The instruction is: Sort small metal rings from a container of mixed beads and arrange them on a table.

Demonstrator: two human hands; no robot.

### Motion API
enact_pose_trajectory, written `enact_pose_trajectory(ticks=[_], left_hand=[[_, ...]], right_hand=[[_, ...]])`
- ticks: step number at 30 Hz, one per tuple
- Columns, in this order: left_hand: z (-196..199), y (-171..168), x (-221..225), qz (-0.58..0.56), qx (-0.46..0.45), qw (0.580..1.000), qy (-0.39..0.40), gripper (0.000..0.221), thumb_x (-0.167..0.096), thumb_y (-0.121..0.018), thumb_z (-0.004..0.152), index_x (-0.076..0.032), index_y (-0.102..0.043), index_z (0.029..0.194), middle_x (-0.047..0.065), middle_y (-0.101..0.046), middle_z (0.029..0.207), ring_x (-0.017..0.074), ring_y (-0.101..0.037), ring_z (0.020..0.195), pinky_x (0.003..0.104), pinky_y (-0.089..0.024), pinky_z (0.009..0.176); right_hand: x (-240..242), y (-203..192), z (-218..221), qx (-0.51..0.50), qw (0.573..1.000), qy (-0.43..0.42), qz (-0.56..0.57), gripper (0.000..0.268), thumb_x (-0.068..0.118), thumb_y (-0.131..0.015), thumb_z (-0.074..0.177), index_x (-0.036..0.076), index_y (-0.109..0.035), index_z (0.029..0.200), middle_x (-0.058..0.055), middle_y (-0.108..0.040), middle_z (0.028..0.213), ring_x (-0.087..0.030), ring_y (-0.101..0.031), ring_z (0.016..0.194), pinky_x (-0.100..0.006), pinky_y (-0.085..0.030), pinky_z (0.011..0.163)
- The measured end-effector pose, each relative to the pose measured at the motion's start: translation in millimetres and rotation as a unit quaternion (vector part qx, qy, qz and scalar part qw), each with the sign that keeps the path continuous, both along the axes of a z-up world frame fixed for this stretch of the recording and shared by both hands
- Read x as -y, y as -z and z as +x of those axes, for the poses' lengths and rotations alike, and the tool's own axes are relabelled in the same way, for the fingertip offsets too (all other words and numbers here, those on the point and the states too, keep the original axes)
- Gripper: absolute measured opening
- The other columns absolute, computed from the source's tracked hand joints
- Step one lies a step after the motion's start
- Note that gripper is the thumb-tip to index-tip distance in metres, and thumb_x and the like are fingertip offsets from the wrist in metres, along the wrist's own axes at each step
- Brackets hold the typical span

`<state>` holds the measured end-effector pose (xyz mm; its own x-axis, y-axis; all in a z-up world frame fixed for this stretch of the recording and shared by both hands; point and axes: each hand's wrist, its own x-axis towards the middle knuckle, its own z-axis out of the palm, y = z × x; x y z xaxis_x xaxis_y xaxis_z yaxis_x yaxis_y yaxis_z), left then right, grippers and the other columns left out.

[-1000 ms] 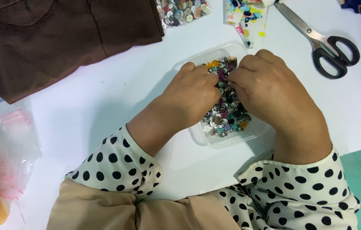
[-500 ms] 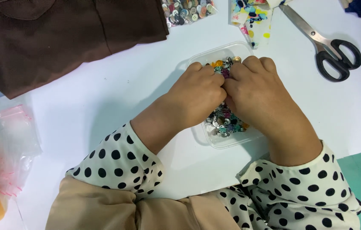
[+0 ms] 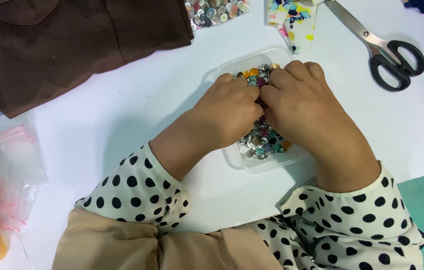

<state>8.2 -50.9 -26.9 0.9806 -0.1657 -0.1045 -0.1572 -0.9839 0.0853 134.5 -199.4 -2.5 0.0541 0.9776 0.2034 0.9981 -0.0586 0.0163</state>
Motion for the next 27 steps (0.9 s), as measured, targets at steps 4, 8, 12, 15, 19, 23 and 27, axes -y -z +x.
enact_pose_trajectory(ticks=[4,8,12,15,19,23,27], left_hand=[[-2.4,-2.2,-1.1,-0.016,0.044,0.999,0.001,0.024,-0.011,-0.063,0.084,-0.029,-0.071,0.071,-0.003,-0.057,0.075,0.0259,-0.054,0.079,0.044,-0.04,0.07],[-5.2,-2.6,-1.5,-0.046,0.062,0.997,0.008,0.015,-0.01,-0.059,0.081,-0.023,-0.067,0.08,-0.002,-0.06,0.079,0.0272,-0.056,0.082,0.046,-0.042,0.074],[-5.2,-2.5,1.1,-0.056,0.046,0.997,0.0,0.017,-0.007,-0.059,0.081,-0.023,-0.065,0.078,-0.002,-0.059,0.077,0.026,-0.053,0.08,0.045,-0.041,0.075],[-3.4,0.4,3.0,-0.025,0.043,0.999,-0.006,0.018,-0.018,-0.057,0.087,-0.026,-0.068,0.076,-0.004,-0.063,0.075,0.0259,-0.058,0.076,0.045,-0.042,0.071],[-4.2,-2.5,3.8,0.004,0.023,1.0,0.0,0.02,-0.047,-0.072,0.084,-0.027,-0.073,0.085,-0.002,-0.066,0.084,0.0267,-0.059,0.088,0.046,-0.043,0.078],[-3.2,-4.3,4.0,-0.009,-0.034,0.999,-0.018,0.019,-0.017,-0.059,0.087,-0.028,-0.07,0.077,-0.004,-0.061,0.077,0.026,-0.055,0.08,0.045,-0.041,0.076],[-2.6,-5.6,3.5,-0.018,-0.033,0.999,-0.022,0.022,-0.009,-0.057,0.083,-0.025,-0.069,0.074,-0.002,-0.06,0.074,0.0272,-0.056,0.079,0.045,-0.041,0.077]], right_hand=[[-0.8,0.6,0.5,0.001,1.0,0.006,-0.004,0.017,0.023,-0.075,0.089,0.017,-0.065,0.077,-0.001,-0.053,0.082,-0.028,-0.053,0.088,-0.042,-0.041,0.081],[-0.9,2.1,2.5,0.001,1.0,0.01,0.004,0.01,0.018,-0.071,0.086,0.016,-0.065,0.079,-0.001,-0.054,0.082,-0.029,-0.053,0.087,-0.043,-0.043,0.081],[-1.2,1.8,2.6,-0.011,1.0,0.003,0.011,0.017,0.014,-0.073,0.086,0.015,-0.06,0.074,-0.002,-0.052,0.08,-0.029,-0.051,0.084,-0.042,-0.044,0.079],[-1.2,4.2,3.9,-0.012,1.0,0.005,0.016,0.014,0.017,-0.071,0.089,0.015,-0.064,0.078,-0.002,-0.053,0.082,-0.03,-0.052,0.086,-0.042,-0.044,0.081],[-1.7,3.6,3.9,-0.003,1.0,0.001,0.018,0.013,0.023,-0.073,0.087,0.016,-0.064,0.08,-0.002,-0.055,0.083,-0.03,-0.054,0.087,-0.043,-0.046,0.081],[-1.0,7.2,4.9,-0.012,1.0,0.01,0.008,0.016,0.025,-0.072,0.091,0.015,-0.066,0.08,-0.003,-0.055,0.082,-0.031,-0.053,0.088,-0.043,-0.046,0.082],[-1.7,7.3,4.2,-0.002,1.0,0.011,0.012,0.017,0.025,-0.073,0.088,0.016,-0.064,0.077,-0.002,-0.054,0.08,-0.03,-0.054,0.086,-0.043,-0.046,0.079]])
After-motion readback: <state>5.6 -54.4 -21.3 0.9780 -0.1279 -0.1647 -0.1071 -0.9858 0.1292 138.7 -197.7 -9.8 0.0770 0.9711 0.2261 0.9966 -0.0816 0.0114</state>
